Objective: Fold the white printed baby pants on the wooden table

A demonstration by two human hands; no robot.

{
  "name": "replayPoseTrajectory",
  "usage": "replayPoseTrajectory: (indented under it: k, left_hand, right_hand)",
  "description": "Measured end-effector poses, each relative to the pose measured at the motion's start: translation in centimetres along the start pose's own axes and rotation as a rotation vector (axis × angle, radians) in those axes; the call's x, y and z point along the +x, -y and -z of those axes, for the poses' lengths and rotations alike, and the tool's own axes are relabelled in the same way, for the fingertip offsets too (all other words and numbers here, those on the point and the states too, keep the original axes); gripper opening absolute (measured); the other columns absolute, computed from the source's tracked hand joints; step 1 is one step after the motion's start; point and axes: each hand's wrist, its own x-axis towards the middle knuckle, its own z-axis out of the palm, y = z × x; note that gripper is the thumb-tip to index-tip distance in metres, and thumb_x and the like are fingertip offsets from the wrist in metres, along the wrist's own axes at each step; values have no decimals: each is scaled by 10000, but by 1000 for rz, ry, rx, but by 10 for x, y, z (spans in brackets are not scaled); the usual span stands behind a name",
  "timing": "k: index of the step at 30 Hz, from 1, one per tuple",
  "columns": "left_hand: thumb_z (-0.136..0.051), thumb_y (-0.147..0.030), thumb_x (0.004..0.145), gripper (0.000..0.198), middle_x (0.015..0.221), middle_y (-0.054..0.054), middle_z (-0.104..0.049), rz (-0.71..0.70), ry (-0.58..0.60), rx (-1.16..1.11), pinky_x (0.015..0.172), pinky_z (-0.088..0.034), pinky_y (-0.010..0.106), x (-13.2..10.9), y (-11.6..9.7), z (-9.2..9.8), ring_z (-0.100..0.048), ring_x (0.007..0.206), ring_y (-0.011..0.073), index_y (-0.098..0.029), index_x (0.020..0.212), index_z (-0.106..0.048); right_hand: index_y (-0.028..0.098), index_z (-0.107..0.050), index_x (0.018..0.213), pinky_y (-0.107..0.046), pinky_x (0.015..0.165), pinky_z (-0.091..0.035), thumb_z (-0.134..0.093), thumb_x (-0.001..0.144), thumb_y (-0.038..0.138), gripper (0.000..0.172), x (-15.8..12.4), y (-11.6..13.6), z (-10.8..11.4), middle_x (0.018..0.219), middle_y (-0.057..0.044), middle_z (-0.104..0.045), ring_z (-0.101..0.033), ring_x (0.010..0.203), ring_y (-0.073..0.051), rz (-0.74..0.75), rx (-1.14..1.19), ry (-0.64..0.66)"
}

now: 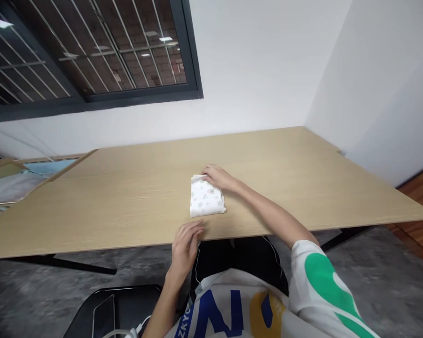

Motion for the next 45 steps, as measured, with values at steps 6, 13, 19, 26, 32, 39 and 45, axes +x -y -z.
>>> replayPoseTrajectory:
  k: [6,13,19,26,32,39,45]
  left_hand:
    - [-473,-300,1066,396,1556,168,-550,111,170,419,1078,-522,472,10,6,-33,-561,1399,301,-164,1417,-596]
    - [-507,-394,1049,498,1578,193,-514,120,263,622,1104,-474,534,4,6,-49,-508,1436,367,-209,1508,-555]
    - [-538,-439,1026,495,1497,220,-574,108,261,640,1120,-439,570,6,2,-49,-499,1420,396,-178,1438,-624]
    - [-505,-496,1028,462,1330,232,-655,152,297,650,1085,-452,549,6,2,-49,-565,1312,389,-160,1251,-728]
    - [-489,-502,1033,536,1589,219,-473,187,322,635,1119,-424,570,7,2,-50,-435,1469,420,-229,1484,-590]
    - [-503,-494,1030,550,1625,213,-438,228,351,593,1141,-408,596,7,2,-49,-408,1498,429,-244,1516,-565]
    - [-525,-490,1021,552,1616,219,-447,230,348,562,1149,-405,609,8,2,-47,-405,1500,438,-225,1502,-576]
  right_hand:
    - [142,-759,1103,-350,967,-480,-540,983,177,253,22,-44,-41,1136,-126,-746,-663,1078,-250,-124,-29,86]
    - [139,-693,1316,-467,1116,-403,-514,1022,238,358,12,-37,-53,1337,-185,-669,-574,1284,-304,-97,-130,27]
    - [185,-484,1570,-473,1260,-272,-424,1092,471,560,-20,24,-71,1656,-150,-419,-358,1546,-264,307,6,221]
    - [204,-464,1597,-463,1310,-158,-385,1104,509,585,-40,16,-93,1693,-97,-346,-233,1604,-239,263,138,449]
    - [223,-406,1630,-494,1311,-93,-392,1081,570,649,-24,-26,-95,1718,-89,-277,-189,1615,-268,173,1,396]
    - [209,-400,1631,-490,1301,-169,-348,1082,563,655,2,-56,-87,1716,-78,-277,-200,1612,-268,137,-114,344]
    - [188,-374,1638,-504,1306,-147,-359,1083,499,637,2,-55,-81,1724,-95,-268,-203,1612,-272,56,-177,281]
